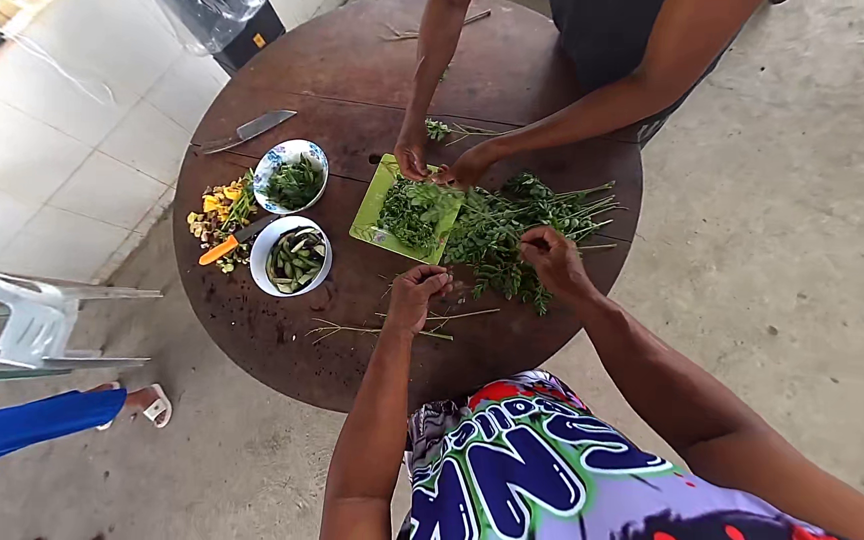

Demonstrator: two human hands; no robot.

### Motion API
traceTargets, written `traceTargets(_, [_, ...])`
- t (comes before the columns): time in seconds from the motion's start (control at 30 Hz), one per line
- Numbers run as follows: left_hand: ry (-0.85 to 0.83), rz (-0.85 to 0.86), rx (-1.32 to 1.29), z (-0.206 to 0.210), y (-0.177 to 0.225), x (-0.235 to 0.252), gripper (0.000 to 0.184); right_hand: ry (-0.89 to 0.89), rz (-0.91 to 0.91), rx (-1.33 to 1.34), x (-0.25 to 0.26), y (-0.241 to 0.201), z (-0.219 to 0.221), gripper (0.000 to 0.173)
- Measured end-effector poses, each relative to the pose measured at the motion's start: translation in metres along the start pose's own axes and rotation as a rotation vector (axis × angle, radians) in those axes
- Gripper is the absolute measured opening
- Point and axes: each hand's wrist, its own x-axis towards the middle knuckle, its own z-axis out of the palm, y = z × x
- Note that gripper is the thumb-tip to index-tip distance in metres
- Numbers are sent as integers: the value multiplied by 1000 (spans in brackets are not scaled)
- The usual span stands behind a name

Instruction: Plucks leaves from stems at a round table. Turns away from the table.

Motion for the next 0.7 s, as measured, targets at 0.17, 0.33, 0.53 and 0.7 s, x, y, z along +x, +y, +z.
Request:
traceTargets(0.17, [-55, -11, 125, 3, 1, -1, 10, -226, -133, -148, -4, -20, 5, 30])
traceTargets(0.33, [-82, 42, 326, 9, -1, -2, 16, -495, -282, 7, -3, -48, 34, 20])
traceTargets(0.53, [-58, 49, 306, -2, -1, -3, 15, -491, -340, 25, 4, -47, 50, 14])
traceTargets(0.7, [-41, 54, 285, -5, 0, -1, 17, -490, -452, -5, 8, -47, 55, 13])
